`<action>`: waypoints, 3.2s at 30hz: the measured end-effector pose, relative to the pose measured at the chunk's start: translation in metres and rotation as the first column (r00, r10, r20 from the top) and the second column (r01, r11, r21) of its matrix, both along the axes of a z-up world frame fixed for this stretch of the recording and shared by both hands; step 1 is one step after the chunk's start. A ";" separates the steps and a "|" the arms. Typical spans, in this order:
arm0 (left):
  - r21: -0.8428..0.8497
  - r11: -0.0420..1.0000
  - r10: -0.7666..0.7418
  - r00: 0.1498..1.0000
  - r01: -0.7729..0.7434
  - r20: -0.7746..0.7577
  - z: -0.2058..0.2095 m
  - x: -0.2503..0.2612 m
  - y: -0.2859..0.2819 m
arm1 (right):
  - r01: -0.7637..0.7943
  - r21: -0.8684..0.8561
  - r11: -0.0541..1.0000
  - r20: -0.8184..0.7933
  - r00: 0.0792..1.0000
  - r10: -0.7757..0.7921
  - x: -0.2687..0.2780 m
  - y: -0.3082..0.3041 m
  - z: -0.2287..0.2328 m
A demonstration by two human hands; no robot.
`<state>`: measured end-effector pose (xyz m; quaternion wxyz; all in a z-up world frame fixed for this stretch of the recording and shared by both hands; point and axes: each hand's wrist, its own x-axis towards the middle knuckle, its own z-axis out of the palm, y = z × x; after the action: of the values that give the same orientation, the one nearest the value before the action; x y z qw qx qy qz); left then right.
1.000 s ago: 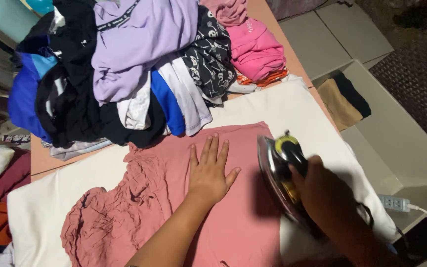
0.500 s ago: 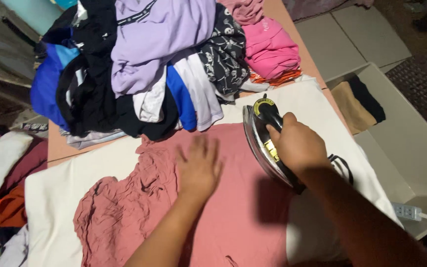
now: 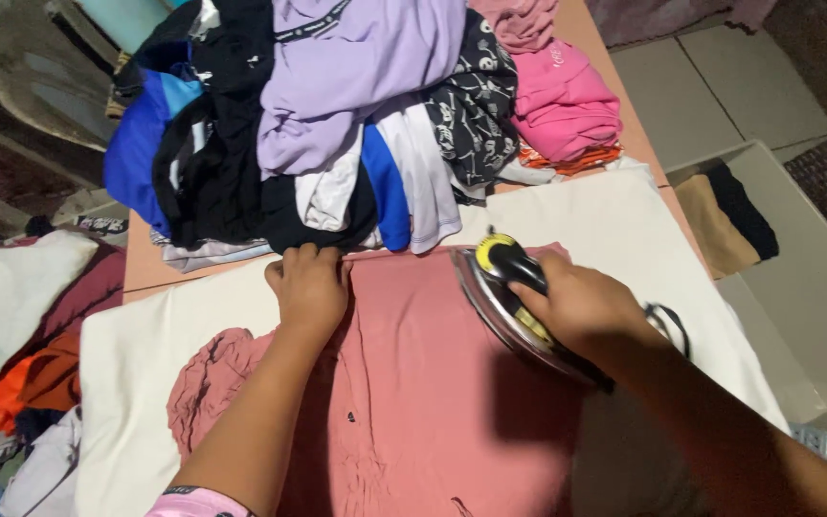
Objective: Ironing a pink shirt on a makeshift ironing board (table with a white cloth).
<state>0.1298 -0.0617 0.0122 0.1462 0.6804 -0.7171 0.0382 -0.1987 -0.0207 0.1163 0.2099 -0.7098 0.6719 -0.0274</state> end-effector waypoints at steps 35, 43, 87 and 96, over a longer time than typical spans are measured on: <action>-0.353 0.935 -0.137 0.950 0.030 -0.282 0.025 -0.062 0.068 | -0.100 -0.025 0.995 -0.082 0.992 0.098 0.061 -0.018 0.010; -0.224 0.963 -0.253 0.771 0.146 -0.584 -0.030 -0.088 0.078 | 0.052 0.033 0.998 -0.032 0.998 -0.051 0.042 0.043 0.007; 0.509 0.529 -0.306 0.713 0.679 -0.631 -0.013 -0.252 -0.108 | 0.643 0.167 0.748 -0.013 0.760 -0.650 -0.126 0.125 0.013; 0.681 0.472 -0.327 0.828 0.561 -0.455 -0.002 -0.263 -0.121 | 0.491 0.193 0.849 -0.056 0.870 -0.490 -0.086 0.129 0.008</action>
<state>-0.1332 -0.1832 0.0105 -0.0722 0.4586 -0.7835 -0.4129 -0.2851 0.1085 0.1240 0.2648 -0.4899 0.8305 -0.0103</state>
